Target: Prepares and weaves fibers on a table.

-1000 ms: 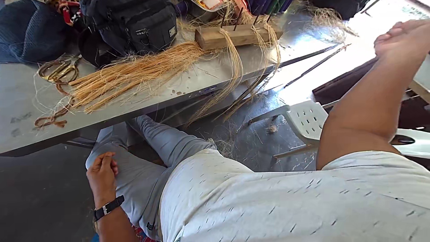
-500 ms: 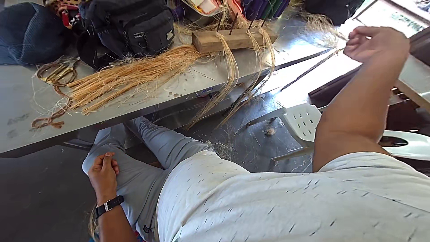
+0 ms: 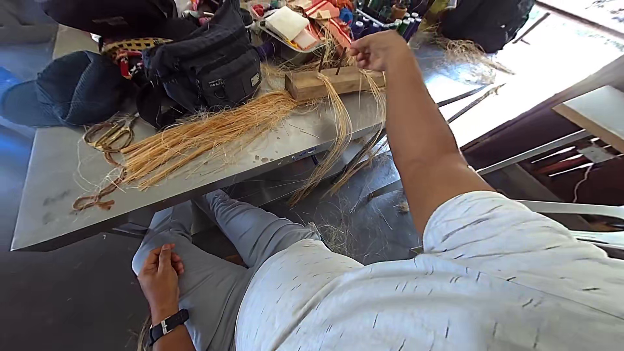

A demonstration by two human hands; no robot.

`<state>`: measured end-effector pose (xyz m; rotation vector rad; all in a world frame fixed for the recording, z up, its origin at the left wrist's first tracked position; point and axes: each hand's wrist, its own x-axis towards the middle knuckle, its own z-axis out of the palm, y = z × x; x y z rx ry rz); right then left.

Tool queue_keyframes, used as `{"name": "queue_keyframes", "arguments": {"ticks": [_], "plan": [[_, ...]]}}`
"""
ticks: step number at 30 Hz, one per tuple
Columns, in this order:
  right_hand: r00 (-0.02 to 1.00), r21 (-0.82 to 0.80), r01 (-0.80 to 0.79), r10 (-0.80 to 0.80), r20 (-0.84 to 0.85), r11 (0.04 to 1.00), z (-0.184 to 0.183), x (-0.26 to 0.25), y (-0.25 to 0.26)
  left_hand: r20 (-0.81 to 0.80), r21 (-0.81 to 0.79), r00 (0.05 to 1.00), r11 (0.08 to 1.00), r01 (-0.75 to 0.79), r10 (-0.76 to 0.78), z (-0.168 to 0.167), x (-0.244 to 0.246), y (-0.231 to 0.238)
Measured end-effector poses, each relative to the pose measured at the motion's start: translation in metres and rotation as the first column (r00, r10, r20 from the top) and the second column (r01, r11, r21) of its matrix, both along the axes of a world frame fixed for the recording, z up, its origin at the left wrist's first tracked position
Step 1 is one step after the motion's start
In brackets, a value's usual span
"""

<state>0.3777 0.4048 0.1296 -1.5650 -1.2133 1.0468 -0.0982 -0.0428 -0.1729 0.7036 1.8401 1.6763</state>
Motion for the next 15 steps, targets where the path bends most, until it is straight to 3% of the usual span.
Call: {"name": "queue_keyframes", "arguments": {"ticks": [6,15], "plan": [[0.999,-0.031,0.029,-0.029,0.013,0.999,-0.019,-0.046,0.025,-0.011,0.0,1.0,1.0,0.013,-0.013,-0.003,-0.001,-0.002],[0.997,0.022,-0.082,0.081,0.004,0.996,-0.03,-0.048,0.032,-0.004,0.016,1.0,0.999,0.028,-0.028,-0.004,-0.004,-0.003]]}}
